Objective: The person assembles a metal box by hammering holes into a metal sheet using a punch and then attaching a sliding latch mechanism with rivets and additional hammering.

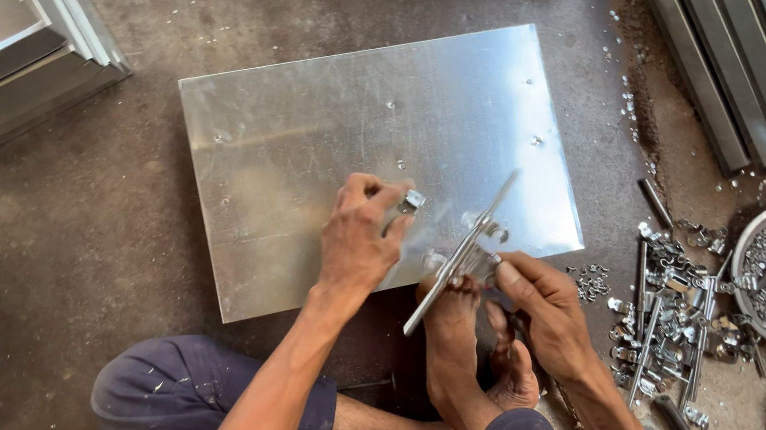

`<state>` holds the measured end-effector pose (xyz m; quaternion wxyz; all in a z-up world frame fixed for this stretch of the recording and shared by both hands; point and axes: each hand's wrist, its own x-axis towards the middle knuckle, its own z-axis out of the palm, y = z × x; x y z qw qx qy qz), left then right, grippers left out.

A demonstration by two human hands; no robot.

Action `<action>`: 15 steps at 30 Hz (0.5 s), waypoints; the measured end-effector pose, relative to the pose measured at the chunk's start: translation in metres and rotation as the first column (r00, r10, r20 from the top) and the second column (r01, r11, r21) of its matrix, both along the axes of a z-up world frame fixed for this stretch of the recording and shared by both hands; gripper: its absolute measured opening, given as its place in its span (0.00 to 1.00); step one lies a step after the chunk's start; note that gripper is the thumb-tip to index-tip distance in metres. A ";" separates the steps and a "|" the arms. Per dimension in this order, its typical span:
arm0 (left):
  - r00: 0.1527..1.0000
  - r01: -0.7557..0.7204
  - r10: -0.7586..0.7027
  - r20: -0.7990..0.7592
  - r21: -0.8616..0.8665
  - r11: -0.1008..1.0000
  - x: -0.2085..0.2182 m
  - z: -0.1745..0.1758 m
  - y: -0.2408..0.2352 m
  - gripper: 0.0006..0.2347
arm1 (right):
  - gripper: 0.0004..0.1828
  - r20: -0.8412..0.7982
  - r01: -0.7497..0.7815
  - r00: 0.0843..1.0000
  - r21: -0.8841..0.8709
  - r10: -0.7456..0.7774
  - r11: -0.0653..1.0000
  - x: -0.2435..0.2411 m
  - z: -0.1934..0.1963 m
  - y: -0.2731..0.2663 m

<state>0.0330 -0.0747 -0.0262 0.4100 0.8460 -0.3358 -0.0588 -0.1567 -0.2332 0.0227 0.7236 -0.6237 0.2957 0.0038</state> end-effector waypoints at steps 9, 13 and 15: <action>0.311 -0.406 -0.299 -0.902 -0.411 0.816 -0.059 -0.006 -0.002 0.08 | 0.18 0.215 0.084 0.971 0.094 -0.103 0.992 0.032 -0.013 0.012; 0.337 -0.493 -0.364 -0.868 -0.492 0.717 -0.072 0.003 0.004 0.07 | 0.18 0.188 0.117 0.972 0.132 -0.141 0.984 0.031 -0.019 0.023; 0.378 -0.477 -0.320 -0.869 -0.479 0.737 -0.073 0.006 0.009 0.10 | 0.19 0.175 0.120 0.974 0.150 -0.145 0.981 0.029 -0.021 0.027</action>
